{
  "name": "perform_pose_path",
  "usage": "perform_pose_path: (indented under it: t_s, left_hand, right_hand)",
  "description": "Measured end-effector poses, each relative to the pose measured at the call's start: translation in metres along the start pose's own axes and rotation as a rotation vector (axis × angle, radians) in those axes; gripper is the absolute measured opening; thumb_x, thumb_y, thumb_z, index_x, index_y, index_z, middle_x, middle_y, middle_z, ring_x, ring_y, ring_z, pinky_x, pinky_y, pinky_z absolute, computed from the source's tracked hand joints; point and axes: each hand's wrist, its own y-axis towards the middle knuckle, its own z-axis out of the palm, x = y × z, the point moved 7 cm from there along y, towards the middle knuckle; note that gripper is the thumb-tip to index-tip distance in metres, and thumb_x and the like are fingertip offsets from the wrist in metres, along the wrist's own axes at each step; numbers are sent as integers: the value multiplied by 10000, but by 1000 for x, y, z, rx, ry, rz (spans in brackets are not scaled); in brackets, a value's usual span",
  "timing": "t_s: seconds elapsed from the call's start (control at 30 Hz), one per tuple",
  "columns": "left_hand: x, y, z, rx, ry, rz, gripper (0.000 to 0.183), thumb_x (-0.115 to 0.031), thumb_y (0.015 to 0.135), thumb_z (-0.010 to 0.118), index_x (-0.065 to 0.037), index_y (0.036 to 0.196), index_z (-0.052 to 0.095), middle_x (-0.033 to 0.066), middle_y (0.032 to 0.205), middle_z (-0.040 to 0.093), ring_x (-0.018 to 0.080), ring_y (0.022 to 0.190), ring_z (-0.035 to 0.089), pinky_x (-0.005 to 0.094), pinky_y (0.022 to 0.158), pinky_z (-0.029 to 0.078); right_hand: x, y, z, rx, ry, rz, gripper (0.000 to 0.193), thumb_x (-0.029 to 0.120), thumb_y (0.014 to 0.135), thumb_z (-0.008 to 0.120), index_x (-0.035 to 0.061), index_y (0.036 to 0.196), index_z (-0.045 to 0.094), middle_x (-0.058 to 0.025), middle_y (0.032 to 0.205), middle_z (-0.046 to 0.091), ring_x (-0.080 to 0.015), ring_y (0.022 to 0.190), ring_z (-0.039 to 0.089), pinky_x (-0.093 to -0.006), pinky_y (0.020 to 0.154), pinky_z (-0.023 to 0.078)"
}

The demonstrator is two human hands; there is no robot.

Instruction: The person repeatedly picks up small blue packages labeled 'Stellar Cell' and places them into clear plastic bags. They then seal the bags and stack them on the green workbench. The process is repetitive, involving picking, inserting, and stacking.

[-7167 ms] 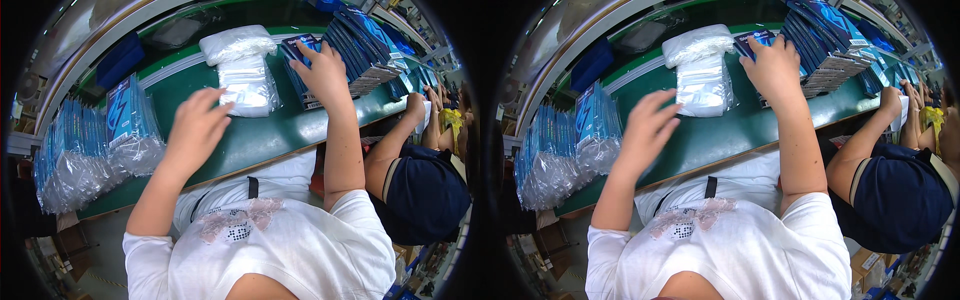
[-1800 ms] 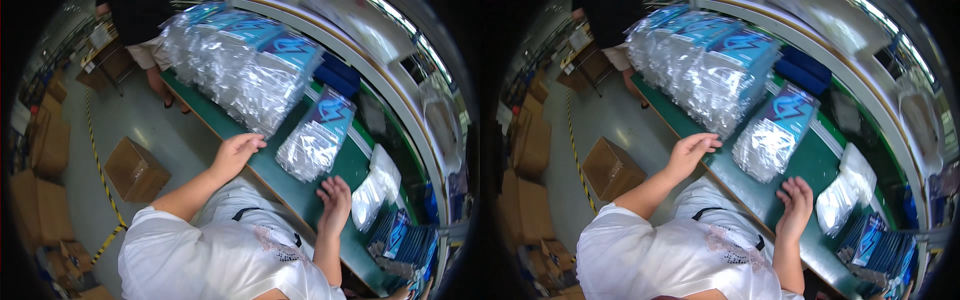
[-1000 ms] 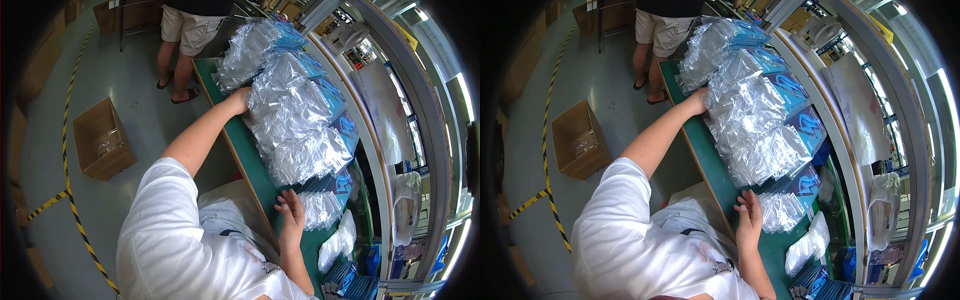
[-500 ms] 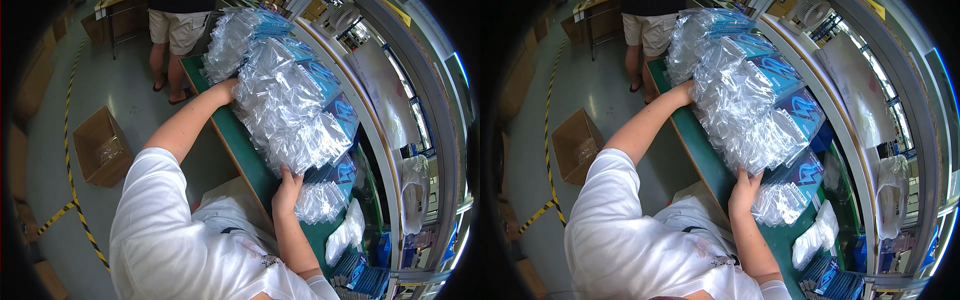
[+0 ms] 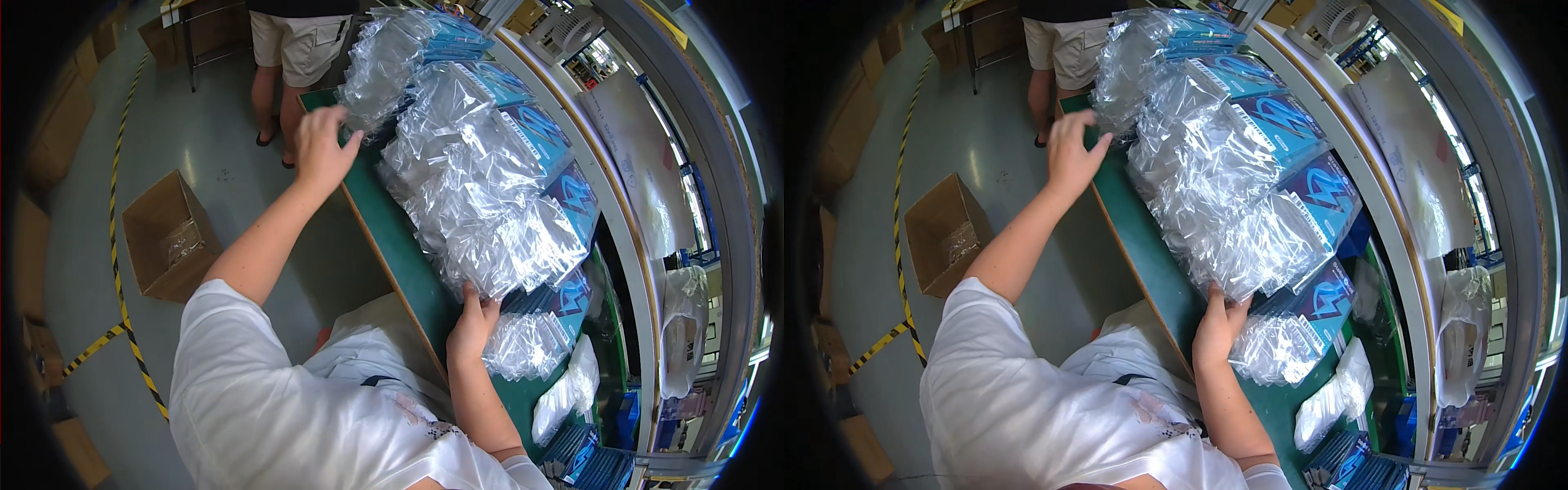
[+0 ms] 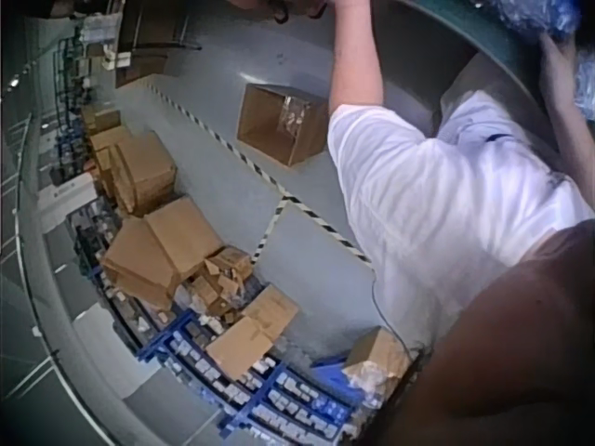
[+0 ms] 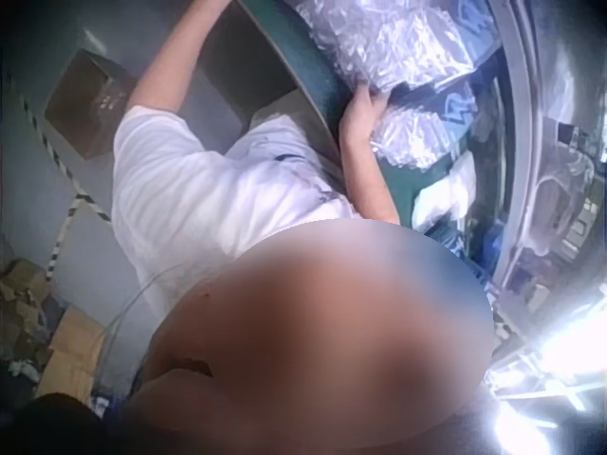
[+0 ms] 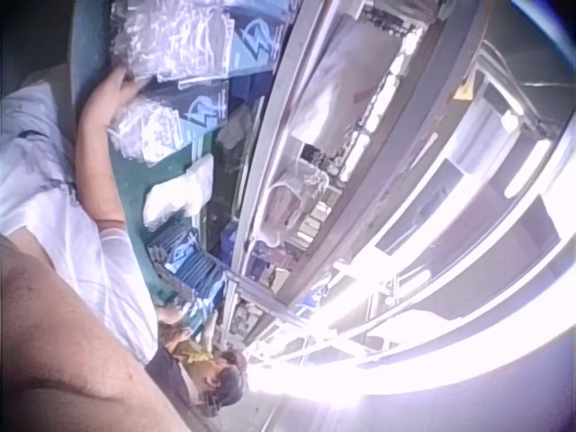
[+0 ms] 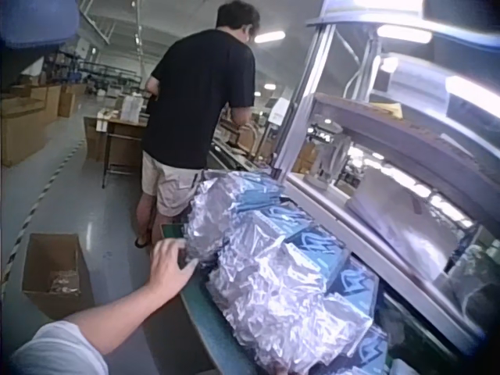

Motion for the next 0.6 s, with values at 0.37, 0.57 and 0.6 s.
perform_pose_path:
  t_s: [0.37,0.57,0.6]
  left_hand:
    - [33,36,77,499,182,-324,1128,-536,498,794,-87,1403,293,138,1429,347,270,1354,263,495,1130,78]
    - [36,39,80,298,18,-210,941,-415,521,827,-79,1308,436,153,1320,475,305,1252,406,460,1106,202]
    - [38,41,80,283,10,-178,912,-401,521,830,-81,1290,459,155,1305,489,311,1241,418,453,1094,227]
  right_hand:
    - [-7,0,-3,-34,-40,38,300,123,839,623,-59,1048,508,-103,1022,576,-146,906,512,-268,806,386]
    - [-6,0,-4,-19,-31,43,298,122,841,619,-59,1052,511,-120,1046,581,-165,942,526,-285,856,390]
    - [-6,0,-3,-14,-33,40,295,121,842,618,-59,1051,512,-122,1048,582,-166,942,527,-287,859,390]
